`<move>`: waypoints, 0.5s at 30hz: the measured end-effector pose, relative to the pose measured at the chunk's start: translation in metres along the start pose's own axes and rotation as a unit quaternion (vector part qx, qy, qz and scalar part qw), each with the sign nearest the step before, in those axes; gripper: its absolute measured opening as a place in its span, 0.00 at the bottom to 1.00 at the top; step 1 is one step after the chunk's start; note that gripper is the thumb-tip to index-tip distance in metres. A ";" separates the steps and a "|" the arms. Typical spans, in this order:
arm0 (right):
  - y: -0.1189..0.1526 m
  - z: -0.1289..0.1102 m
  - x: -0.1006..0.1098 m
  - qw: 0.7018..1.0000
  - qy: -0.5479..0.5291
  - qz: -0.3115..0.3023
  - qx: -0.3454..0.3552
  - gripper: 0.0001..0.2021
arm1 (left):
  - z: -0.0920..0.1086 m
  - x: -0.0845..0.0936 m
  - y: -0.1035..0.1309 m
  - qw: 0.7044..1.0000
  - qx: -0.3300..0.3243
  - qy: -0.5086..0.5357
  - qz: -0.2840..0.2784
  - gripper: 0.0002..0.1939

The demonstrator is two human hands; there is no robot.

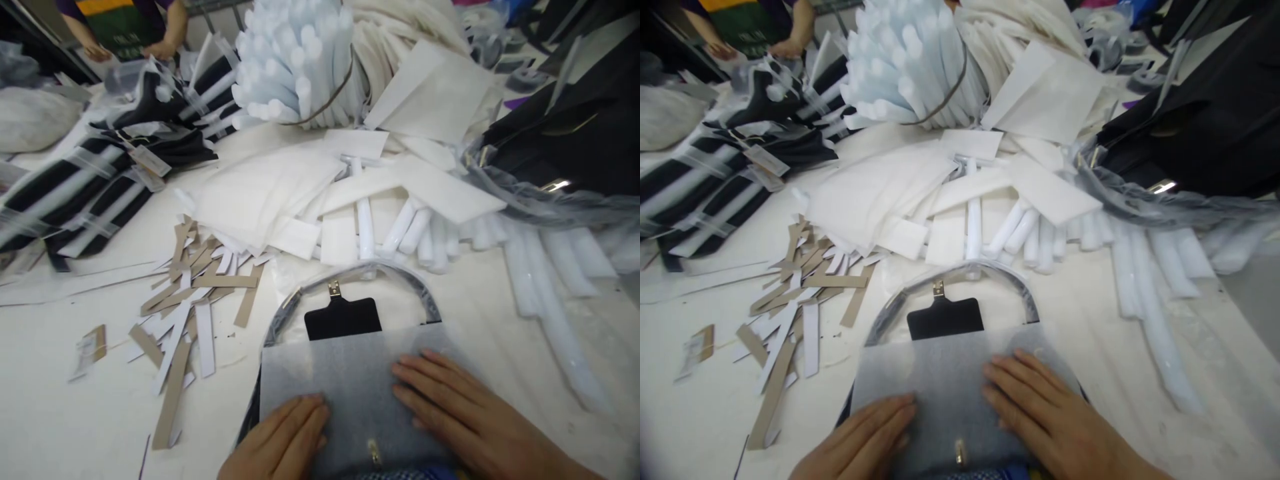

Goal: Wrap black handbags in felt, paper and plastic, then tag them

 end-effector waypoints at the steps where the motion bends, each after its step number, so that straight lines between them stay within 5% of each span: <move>1: -0.004 0.004 0.000 1.000 0.010 0.000 -0.023 0.19 | -0.001 0.002 -0.008 1.000 0.008 -0.021 0.011 0.15; 8: -0.019 0.016 -0.008 0.996 0.023 -0.014 -0.089 0.20 | -0.008 -0.022 -0.026 0.994 0.056 -0.096 -0.010 0.24; 15: -0.034 0.016 0.020 0.997 -0.069 0.014 -0.040 0.15 | -0.007 0.003 -0.018 0.998 0.054 0.008 0.032 0.19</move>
Point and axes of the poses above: each hand's wrist, its own y-axis away from the middle knuckle, its own x-axis out of the back of the hand, z = x × y, the point moved 6 cm from there along -y, towards the middle knuckle, and after that the axes turned 6 degrees about -z, right-handed, at the moved point
